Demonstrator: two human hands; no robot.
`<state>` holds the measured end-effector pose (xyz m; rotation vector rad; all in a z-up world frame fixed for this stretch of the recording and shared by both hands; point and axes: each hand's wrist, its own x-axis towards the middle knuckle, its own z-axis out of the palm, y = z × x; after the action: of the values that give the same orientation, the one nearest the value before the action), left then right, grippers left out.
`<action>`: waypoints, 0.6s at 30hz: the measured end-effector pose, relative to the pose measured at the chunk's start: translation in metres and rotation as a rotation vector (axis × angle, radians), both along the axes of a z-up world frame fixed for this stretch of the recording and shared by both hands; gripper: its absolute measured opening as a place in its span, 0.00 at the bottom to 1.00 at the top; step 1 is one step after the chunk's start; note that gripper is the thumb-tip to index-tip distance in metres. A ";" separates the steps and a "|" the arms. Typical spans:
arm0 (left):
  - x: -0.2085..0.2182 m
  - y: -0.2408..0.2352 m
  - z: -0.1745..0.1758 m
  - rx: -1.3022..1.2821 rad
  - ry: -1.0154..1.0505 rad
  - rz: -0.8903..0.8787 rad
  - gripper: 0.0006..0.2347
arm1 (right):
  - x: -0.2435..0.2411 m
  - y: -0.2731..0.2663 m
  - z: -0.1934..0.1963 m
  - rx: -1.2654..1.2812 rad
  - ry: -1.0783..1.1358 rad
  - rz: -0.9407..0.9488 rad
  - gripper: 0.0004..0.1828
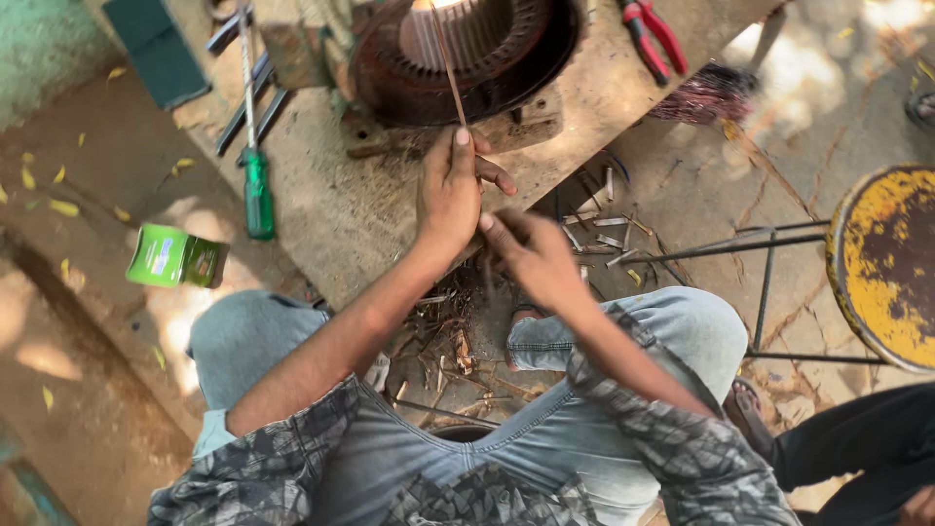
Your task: The person uses a thin metal rod to scrape and clean the interior slots of a cylindrical motor stator resting on a workbench. The person repeatedly inserts and withdraws the rod to remove debris from the slots.
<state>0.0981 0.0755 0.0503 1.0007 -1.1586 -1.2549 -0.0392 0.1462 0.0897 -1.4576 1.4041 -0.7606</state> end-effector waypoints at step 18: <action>0.108 -0.109 0.073 -0.912 -0.834 0.637 0.26 | -0.027 -0.098 -0.001 -0.429 0.470 -0.184 0.15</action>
<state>0.2060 -0.0334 0.1231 1.0370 -1.6103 0.2871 -0.0665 0.0479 0.0889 -1.9476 1.8254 -0.9126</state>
